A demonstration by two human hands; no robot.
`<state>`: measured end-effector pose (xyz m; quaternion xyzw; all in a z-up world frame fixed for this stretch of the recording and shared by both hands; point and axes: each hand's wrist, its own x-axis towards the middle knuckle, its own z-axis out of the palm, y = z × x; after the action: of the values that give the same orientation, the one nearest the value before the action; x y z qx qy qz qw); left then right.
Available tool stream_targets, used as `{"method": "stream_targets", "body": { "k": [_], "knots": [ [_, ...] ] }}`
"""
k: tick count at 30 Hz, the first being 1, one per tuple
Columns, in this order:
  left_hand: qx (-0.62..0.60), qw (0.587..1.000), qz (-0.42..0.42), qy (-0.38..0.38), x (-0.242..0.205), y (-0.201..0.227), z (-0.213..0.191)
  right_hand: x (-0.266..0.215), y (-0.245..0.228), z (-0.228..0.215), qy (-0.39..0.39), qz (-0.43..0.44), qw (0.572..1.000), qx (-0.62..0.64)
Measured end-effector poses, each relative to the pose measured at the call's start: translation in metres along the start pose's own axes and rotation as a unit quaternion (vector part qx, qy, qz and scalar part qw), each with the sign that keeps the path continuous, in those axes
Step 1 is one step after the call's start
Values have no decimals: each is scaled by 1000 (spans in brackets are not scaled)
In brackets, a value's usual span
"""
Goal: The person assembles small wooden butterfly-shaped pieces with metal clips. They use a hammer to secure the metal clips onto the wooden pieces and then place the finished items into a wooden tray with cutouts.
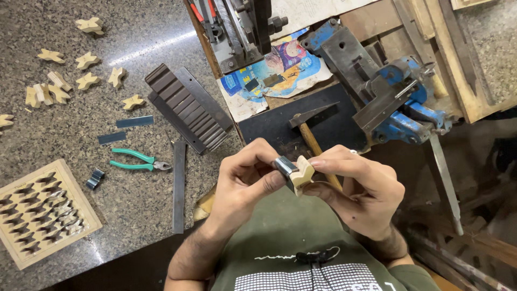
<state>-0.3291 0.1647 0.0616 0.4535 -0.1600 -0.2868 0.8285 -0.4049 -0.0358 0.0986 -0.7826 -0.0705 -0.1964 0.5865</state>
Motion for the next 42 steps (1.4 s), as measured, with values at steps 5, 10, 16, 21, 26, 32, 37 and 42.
{"method": "stream_targets", "body": {
  "k": [5, 10, 16, 21, 26, 32, 37, 42],
  "knots": [
    [-23, 999, -47, -5, 1, -2, -1, 1, -4, 1, -8, 14, 1000, 3],
    [10, 1000, -28, -3, 1, -1, 2, -1, -3, -2, -13, 41, 999, 12],
    [18, 999, -25, -19, 0, 1, 3, -5, 3, -6, -20, 71, 997, 35],
    [15, 999, -44, -12, -1, -1, 1, -7, 6, -4, -19, 49, 997, 48],
    [6, 999, -44, -10, -1, -2, 0, -9, 6, 1, -7, 63, 996, 66],
    [50, 997, 7, 66, -1, -2, 11, -11, 6, 4, 3, 82, 994, 68],
    [185, 980, 55, 55, -6, 7, 17, -10, 7, 5, 8, 88, 993, 77],
    [267, 958, 87, 49, -7, 13, 21, -9, 9, 8, 11, 106, 994, 33]
  ]
}}
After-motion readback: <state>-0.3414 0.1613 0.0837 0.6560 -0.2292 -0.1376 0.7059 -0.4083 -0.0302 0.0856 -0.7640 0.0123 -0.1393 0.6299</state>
